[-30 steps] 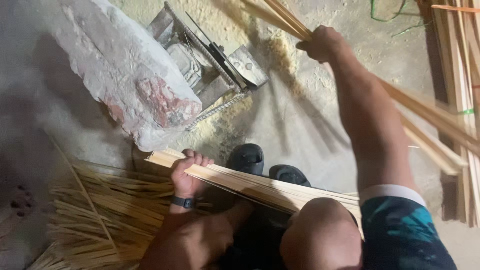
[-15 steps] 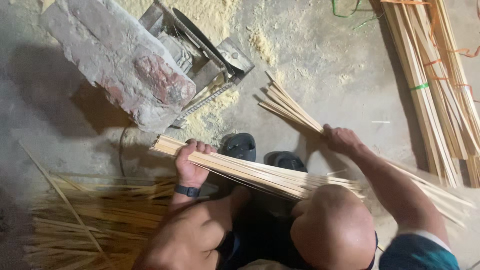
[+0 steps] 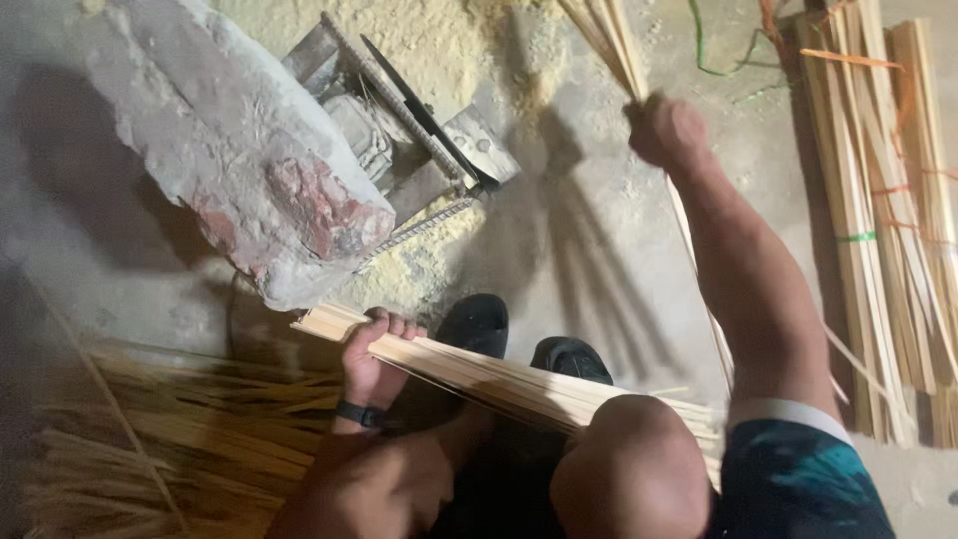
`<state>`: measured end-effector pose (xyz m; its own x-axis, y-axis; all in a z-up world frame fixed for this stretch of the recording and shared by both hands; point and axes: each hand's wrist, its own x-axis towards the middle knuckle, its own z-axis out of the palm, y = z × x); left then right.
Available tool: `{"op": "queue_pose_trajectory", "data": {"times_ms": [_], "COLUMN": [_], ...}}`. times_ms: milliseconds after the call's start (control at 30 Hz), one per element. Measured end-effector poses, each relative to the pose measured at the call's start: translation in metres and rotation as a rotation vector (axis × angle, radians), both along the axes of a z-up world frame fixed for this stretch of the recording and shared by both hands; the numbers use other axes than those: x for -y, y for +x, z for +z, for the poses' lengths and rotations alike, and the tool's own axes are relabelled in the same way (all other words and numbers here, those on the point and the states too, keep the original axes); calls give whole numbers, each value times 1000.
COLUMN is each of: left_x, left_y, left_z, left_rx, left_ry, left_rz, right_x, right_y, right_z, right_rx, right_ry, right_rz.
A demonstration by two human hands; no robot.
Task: The person sits on the floor and repeatedly feeds thin wooden sticks into a rotating grinding wheel to sharpen their ends. The person holds the sticks by hand, aligns them against the wheel, and then sets the sharpened sticks aside on the floor.
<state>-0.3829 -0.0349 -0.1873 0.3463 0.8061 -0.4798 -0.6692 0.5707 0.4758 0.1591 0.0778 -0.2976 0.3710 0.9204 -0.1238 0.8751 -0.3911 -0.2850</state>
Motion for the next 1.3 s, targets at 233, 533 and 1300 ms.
{"op": "queue_pose_trajectory", "data": {"times_ms": [233, 533, 1300], "left_x": [-10, -15, -30], "left_y": [5, 59, 138], "left_z": [-14, 4, -64], "left_rx": [169, 223, 86], "left_ry": [37, 37, -12], "left_rz": [-53, -164, -389], "right_x": [238, 341, 204], "right_y": [-60, -136, -191], "right_z": [-3, 116, 104], "right_rx": [321, -250, -688], "right_ry": [94, -11, 158], "right_rz": [351, 63, 316]}}
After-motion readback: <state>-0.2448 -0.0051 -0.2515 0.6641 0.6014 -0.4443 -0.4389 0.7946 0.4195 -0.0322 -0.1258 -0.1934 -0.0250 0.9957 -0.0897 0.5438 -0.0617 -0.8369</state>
